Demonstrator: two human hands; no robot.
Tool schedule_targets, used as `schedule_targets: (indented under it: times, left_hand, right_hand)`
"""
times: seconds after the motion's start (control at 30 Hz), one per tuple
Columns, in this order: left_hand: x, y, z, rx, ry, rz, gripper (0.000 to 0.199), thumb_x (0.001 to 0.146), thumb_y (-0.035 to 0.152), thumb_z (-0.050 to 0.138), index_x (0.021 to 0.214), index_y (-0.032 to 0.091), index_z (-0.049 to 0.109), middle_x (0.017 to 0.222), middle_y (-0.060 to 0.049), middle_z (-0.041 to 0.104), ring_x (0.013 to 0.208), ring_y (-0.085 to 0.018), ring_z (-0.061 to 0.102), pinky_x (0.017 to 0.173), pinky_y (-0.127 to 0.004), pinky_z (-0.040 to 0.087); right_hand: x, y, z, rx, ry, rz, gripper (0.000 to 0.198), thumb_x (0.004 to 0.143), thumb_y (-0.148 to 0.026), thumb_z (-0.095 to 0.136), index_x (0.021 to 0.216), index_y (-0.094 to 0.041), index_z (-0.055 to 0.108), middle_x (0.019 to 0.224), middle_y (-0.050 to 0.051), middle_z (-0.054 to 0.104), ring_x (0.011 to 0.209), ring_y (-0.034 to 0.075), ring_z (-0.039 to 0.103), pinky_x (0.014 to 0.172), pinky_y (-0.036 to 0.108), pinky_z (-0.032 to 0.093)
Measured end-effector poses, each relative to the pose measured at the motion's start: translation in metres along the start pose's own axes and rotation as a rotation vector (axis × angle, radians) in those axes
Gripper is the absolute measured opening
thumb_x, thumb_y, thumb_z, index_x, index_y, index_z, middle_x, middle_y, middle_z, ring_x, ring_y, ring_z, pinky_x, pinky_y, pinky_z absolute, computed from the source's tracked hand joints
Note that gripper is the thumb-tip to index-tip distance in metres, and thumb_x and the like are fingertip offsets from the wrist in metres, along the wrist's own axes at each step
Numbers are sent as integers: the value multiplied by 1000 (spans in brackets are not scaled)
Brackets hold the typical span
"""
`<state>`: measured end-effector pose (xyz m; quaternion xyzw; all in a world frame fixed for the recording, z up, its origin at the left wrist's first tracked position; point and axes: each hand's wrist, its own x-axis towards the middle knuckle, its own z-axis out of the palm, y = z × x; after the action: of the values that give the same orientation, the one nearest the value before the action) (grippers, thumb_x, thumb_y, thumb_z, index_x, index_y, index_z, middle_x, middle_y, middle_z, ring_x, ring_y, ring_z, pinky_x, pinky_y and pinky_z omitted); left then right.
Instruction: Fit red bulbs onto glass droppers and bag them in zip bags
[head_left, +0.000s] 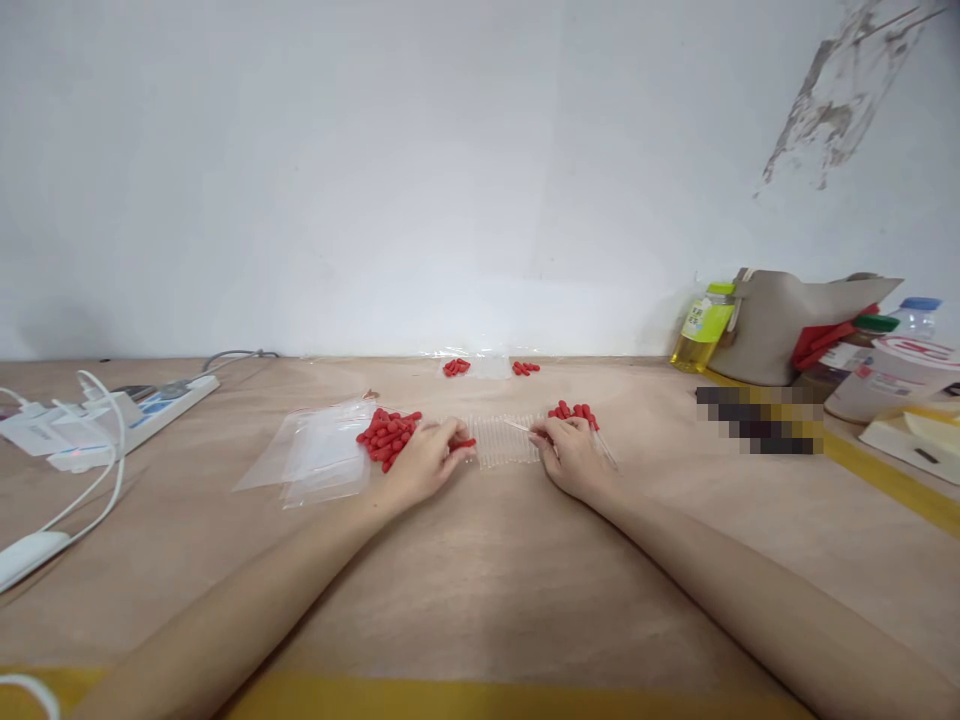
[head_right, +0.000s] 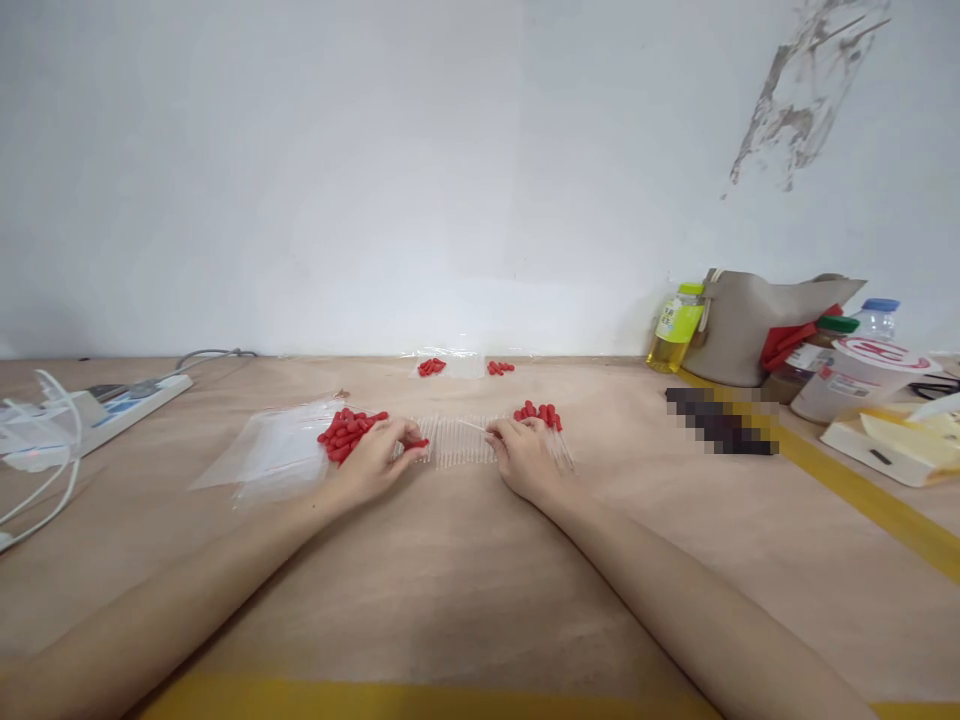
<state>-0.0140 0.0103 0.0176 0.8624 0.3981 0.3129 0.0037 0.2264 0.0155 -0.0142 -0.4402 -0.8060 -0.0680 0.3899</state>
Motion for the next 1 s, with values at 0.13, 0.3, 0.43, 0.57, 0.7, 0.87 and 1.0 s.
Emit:
schedule_targets:
  times: [0.13, 0.3, 0.43, 0.57, 0.7, 0.87, 1.0]
  left_hand:
    - [-9, 1, 22, 7, 70, -7, 24, 78, 34, 60, 95, 19, 54, 84, -1, 68, 79, -17, 59, 79, -33, 35]
    - [-10, 2, 24, 25, 91, 58, 12, 80, 31, 57, 83, 19, 58, 82, 2, 67, 75, -14, 59, 83, -33, 31]
    - [-9, 4, 22, 21, 79, 59, 12, 81, 31, 56, 81, 19, 58, 82, 2, 67, 75, -14, 58, 81, -32, 31]
    - [-9, 4, 22, 29, 76, 64, 12, 81, 31, 56, 80, 19, 58, 81, 3, 67, 75, -14, 57, 81, -32, 29]
    - [-11, 3, 23, 9, 63, 103, 11, 83, 29, 53, 83, 20, 59, 81, 3, 67, 75, -12, 58, 81, -32, 29]
    - [-12, 3, 22, -29, 4, 156, 12, 86, 27, 50, 84, 20, 59, 81, 2, 66, 77, -12, 58, 82, -31, 28]
    - [-11, 4, 21, -30, -42, 170, 13, 86, 29, 50, 83, 20, 59, 79, 1, 66, 78, -13, 58, 82, -31, 28]
  right_hand:
    - [-2, -11, -2, 24, -88, -90, 12, 86, -20, 38, 87, -18, 50, 84, 3, 63, 75, 15, 54, 80, 32, 29]
    - [-3, -19, -3, 18, -165, -125, 13, 87, -19, 37, 85, -19, 50, 83, 2, 64, 73, 13, 56, 80, 33, 28]
    - [-4, -21, -3, 7, -157, -97, 11, 86, -20, 39, 84, -19, 50, 82, 1, 65, 71, 12, 55, 81, 33, 27]
    - [-4, -21, -3, 5, -163, -104, 13, 87, -21, 39, 84, -19, 52, 81, 1, 65, 69, 12, 55, 80, 34, 27]
    - [-3, -18, -3, 29, -178, -140, 18, 88, -23, 38, 83, -20, 56, 81, 1, 66, 70, 13, 55, 80, 34, 27]
    - [-1, -10, -2, 42, -207, -194, 19, 87, -22, 41, 86, -20, 60, 82, 1, 66, 70, 12, 54, 79, 33, 26]
    - [1, -9, -2, -8, -220, -204, 21, 87, -23, 42, 85, -21, 64, 81, 2, 66, 69, 12, 53, 77, 33, 25]
